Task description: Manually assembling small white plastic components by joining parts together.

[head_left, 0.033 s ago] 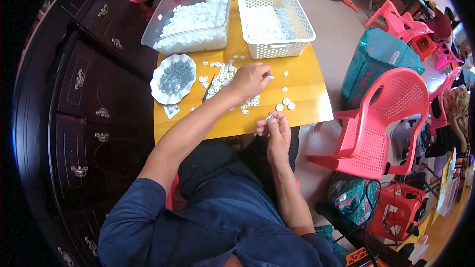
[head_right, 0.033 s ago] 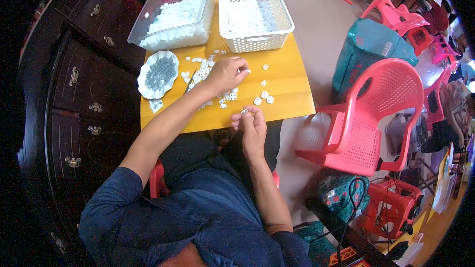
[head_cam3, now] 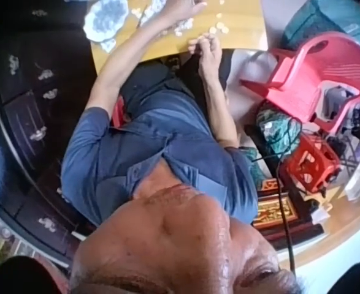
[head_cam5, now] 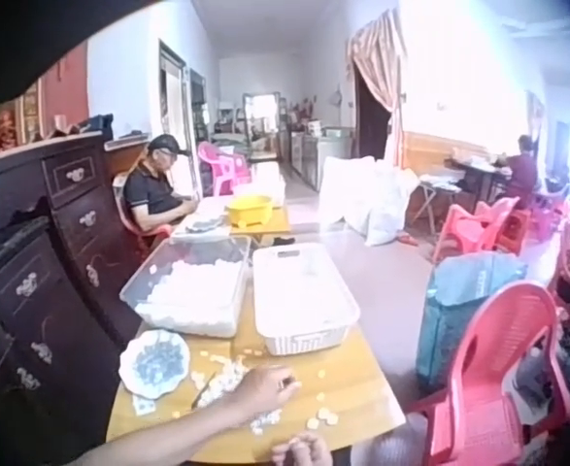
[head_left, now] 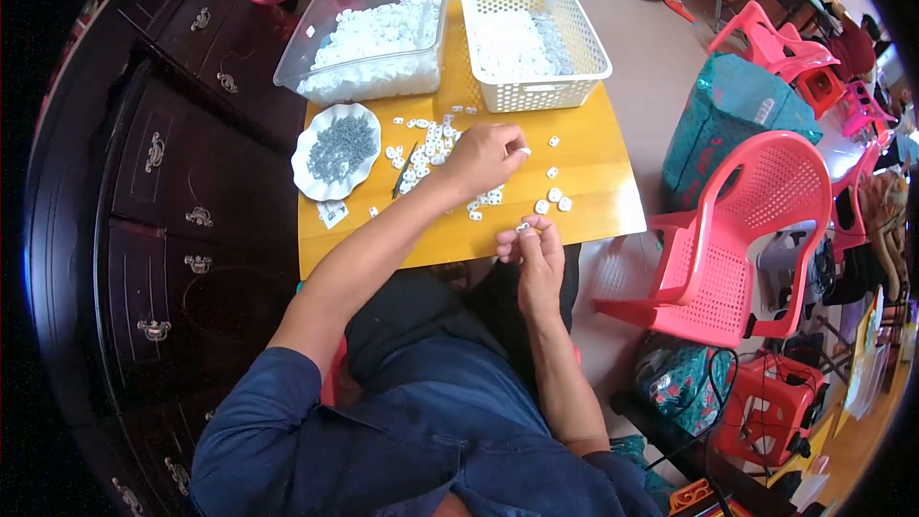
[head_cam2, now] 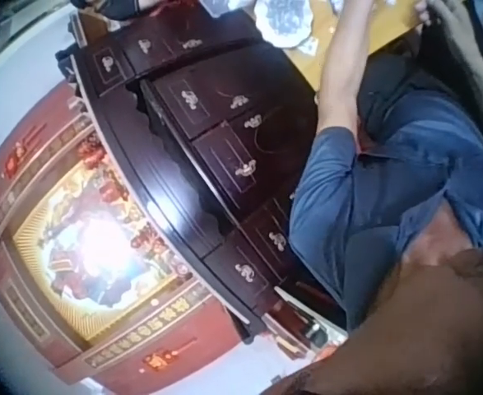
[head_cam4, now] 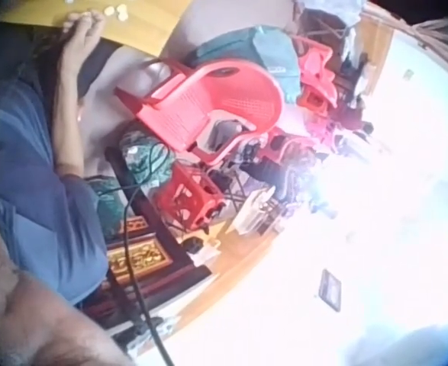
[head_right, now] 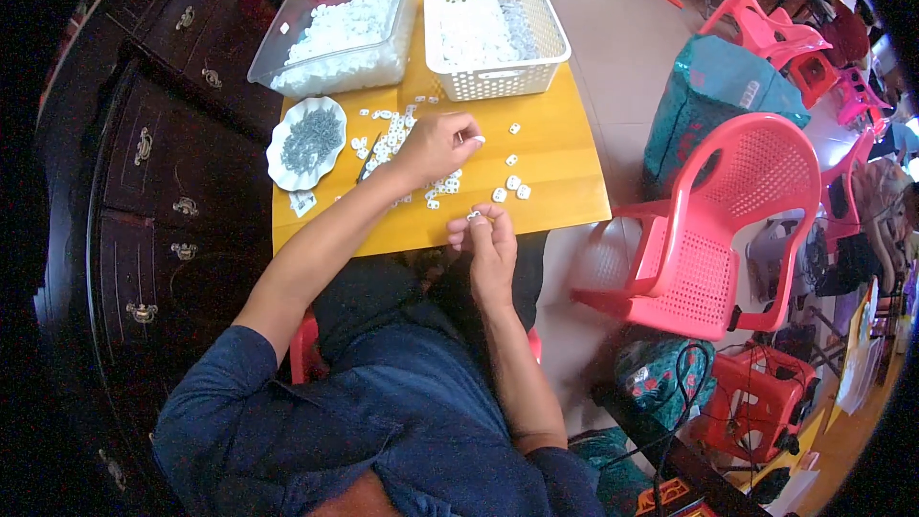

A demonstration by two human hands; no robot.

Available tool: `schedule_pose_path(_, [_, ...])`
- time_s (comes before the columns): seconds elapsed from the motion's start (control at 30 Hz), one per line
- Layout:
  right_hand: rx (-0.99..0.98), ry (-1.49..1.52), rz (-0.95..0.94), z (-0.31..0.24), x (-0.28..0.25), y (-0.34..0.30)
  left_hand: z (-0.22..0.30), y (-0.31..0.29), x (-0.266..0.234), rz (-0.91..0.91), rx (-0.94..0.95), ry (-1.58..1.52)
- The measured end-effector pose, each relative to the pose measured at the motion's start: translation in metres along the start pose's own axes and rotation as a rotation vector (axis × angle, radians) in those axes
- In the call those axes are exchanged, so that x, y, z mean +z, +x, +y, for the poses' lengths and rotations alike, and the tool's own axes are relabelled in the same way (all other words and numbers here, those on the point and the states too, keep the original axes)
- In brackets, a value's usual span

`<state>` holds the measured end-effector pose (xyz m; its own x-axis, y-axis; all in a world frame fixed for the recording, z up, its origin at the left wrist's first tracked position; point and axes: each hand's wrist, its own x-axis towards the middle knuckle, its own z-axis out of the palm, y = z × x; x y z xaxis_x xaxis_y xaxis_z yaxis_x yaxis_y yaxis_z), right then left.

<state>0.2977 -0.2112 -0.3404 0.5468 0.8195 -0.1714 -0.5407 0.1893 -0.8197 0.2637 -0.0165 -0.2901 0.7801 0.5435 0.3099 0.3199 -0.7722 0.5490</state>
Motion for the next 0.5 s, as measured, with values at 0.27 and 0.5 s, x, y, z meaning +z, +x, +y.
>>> schedule_pose_path(0.27, [0.037, -0.037, -0.027, 0.002, 0.002, -0.001, 0.011, -0.085, -0.009, 0.022, -0.305, -0.834])
schedule_pose_path(0.5, [0.067, -0.056, -0.065, 0.004, 0.004, -0.003, 0.016, -0.12, -0.022, -0.035, -0.29, -0.744])
